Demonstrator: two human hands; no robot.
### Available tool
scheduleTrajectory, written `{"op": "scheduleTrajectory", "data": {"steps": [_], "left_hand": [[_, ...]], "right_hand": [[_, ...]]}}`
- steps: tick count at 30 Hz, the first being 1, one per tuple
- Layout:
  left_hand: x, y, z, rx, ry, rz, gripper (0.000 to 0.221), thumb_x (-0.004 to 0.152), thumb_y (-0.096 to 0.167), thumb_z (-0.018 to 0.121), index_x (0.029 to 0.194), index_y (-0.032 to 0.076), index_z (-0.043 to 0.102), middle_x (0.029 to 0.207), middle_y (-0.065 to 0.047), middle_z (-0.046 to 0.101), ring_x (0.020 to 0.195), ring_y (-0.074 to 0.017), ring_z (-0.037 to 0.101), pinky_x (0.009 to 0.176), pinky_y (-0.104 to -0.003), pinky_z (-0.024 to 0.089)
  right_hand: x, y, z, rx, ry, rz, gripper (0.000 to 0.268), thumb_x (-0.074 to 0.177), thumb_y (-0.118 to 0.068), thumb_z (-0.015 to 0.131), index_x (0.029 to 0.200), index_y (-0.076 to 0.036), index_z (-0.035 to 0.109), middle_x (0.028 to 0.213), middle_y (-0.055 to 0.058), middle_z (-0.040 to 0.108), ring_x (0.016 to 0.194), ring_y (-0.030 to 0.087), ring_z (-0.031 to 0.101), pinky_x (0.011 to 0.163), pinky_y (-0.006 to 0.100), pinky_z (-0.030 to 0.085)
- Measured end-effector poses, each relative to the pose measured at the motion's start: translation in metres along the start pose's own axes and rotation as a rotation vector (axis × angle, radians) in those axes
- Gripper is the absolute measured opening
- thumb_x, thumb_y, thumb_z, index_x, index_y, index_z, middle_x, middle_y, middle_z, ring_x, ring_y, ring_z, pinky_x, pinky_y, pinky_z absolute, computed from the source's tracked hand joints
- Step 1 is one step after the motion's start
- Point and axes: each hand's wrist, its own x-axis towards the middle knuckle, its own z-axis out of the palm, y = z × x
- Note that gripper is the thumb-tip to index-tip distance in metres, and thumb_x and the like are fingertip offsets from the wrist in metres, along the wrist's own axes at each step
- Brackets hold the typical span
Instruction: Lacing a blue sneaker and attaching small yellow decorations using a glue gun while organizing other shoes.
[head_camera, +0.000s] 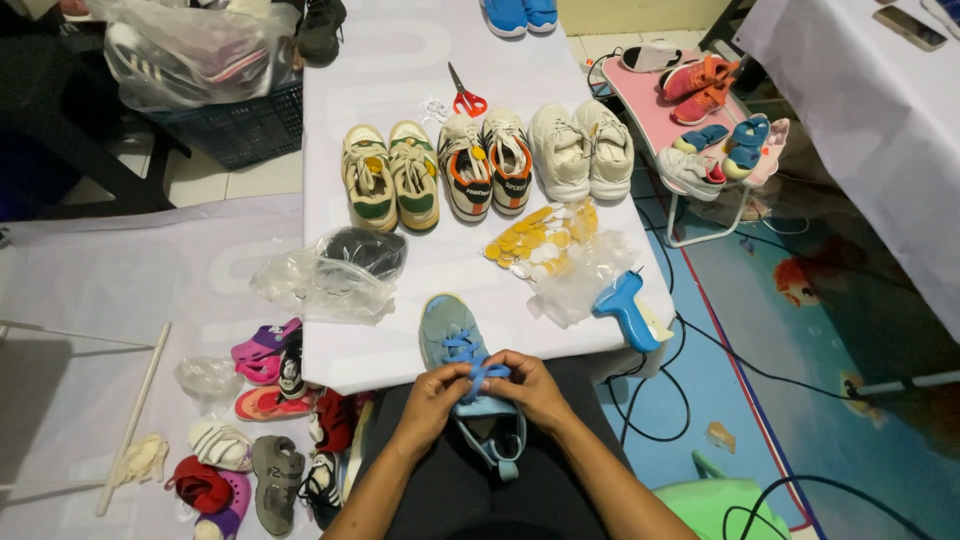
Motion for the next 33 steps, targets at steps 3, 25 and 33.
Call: {"op": "scheduleTrajectory", "data": {"steps": [3,25,33], "left_hand": [[0.001,0.002,0.002,0.031,-0.027,0.041,0.026,0.089,0.001,0.061,0.108,0.003,0.08,0.085,-0.005,0.075,0.079,-0.012,0.064,0.078,-0.024,0.051],[-0.002,-0.01,0.0,-0.065,0.006,0.087,0.015,0.083,-0.009,0.068,0.09,-0.002,0.079,0.102,-0.005,0.069,0.089,-0.0153,0.062,0.085,-0.025,0.05],[0.0,-0.019,0.008,-0.23,0.225,0.133,0.015,0.084,-0.013,0.065,0.091,-0.002,0.071,0.1,-0.011,0.071,0.085,-0.0161,0.064,0.074,-0.028,0.061]], "right_hand": [[-0.003,-0.011,0.007,-0.003,0.033,0.013,0.009,0.087,-0.004,0.073,0.096,-0.003,0.071,0.084,0.01,0.074,0.078,0.015,0.07,0.078,0.027,0.059],[-0.003,0.007,-0.001,-0.022,0.093,-0.045,0.009,0.086,-0.005,0.072,0.094,-0.005,0.072,0.096,0.008,0.07,0.085,0.014,0.061,0.08,0.026,0.05],[-0.005,0.002,0.003,-0.071,-0.007,-0.174,0.01,0.082,0.001,0.069,0.088,-0.006,0.067,0.103,0.011,0.072,0.097,0.02,0.065,0.095,0.036,0.052]]}}
